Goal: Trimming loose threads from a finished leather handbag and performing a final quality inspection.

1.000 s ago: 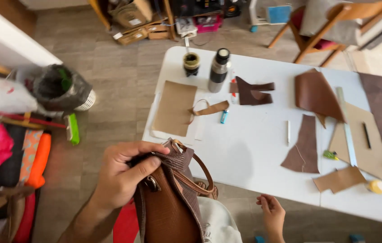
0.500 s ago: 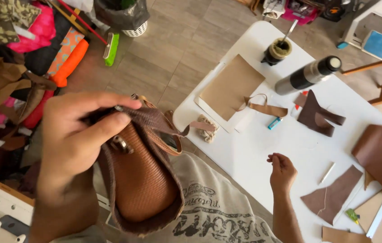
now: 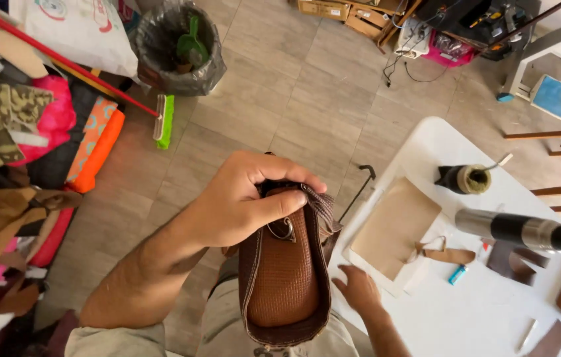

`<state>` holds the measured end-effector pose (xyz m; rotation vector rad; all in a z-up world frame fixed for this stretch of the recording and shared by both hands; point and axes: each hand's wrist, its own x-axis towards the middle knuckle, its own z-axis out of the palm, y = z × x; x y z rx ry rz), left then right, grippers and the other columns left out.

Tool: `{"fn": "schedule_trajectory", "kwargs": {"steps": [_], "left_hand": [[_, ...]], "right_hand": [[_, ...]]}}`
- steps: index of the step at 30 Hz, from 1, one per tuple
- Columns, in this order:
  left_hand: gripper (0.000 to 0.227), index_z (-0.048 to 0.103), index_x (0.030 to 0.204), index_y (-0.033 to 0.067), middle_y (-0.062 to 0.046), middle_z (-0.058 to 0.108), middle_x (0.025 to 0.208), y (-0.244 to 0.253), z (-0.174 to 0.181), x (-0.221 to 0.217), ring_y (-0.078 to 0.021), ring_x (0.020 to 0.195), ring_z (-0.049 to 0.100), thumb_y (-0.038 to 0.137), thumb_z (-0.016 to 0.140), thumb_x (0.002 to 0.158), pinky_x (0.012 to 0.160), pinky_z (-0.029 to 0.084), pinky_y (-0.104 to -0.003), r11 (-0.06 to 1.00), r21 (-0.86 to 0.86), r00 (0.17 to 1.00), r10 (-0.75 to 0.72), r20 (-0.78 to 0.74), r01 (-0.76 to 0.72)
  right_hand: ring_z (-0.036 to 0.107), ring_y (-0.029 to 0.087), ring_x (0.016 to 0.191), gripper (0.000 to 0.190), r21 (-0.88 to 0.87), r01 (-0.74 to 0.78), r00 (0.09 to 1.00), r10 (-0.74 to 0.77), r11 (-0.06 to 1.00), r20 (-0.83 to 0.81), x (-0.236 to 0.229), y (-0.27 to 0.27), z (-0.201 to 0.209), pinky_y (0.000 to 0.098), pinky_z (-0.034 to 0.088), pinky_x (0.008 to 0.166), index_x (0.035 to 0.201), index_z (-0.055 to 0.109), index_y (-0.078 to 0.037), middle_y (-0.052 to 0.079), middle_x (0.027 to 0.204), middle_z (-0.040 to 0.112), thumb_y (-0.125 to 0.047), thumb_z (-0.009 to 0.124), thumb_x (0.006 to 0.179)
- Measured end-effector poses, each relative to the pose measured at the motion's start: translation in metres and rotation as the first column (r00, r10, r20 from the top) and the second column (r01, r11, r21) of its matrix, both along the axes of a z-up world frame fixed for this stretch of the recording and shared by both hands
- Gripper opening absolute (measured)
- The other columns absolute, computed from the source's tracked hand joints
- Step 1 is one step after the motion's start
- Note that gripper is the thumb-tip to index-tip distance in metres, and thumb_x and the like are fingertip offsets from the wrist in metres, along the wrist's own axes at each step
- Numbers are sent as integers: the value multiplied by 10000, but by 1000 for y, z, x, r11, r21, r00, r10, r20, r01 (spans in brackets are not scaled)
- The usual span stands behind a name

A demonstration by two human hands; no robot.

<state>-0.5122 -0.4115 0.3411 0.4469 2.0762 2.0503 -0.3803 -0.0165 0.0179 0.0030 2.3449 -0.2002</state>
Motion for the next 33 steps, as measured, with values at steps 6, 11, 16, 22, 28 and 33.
{"fn": "schedule_trajectory", "kwargs": {"steps": [6,11,16,22,28,33], "left_hand": [[189,765,1081,68,-39,792,941,-70,-10,-86,-102,841,716,132,649,946,751,539,-226,998,-15,998,-64,14,64],[189,762,1063,58,-43,794,946,-92,-16,-122,-129,853,742,130,632,947,802,552,-251,992,-93,995,-88,-51,83],[207,775,1051,78,-23,819,998,-78,-6,-160,-149,925,779,136,616,932,864,571,-272,941,-257,957,-260,-128,221],[232,795,1080,9,-136,766,731,-35,-2,-226,-239,626,707,42,654,899,608,546,-310,929,-207,935,-336,-117,308],[239,801,1062,19,-116,695,626,36,6,-302,-144,573,579,31,633,893,551,494,-284,925,-217,928,-346,-138,313],[229,803,1066,40,-90,721,649,106,11,-377,-168,555,617,47,645,900,551,525,-270,912,-266,896,-376,-238,312]], "right_hand": [[641,265,1294,531,182,232,940,-269,956,211,19,-19,-29,466,552,1060,1405,618,-234,68,1392,666,-485,662,938],[736,169,1195,487,94,309,908,-323,946,266,-25,-61,-9,362,560,1103,1377,647,-201,-27,1359,719,-430,681,949],[758,181,1131,457,-75,434,896,-421,898,142,-91,-118,46,353,596,1056,1375,625,-160,41,1319,728,-372,651,971],[765,409,857,211,-738,156,750,-565,656,-343,-208,-165,150,523,600,799,1076,775,-22,190,901,802,-143,726,910],[747,241,843,254,-898,-158,452,-779,411,-435,-336,-156,237,392,597,833,1100,778,-60,95,1005,799,-244,639,993],[639,209,655,275,-934,-303,521,-787,191,-330,-434,-110,250,352,552,642,983,782,-24,79,790,734,-283,693,973]]}}
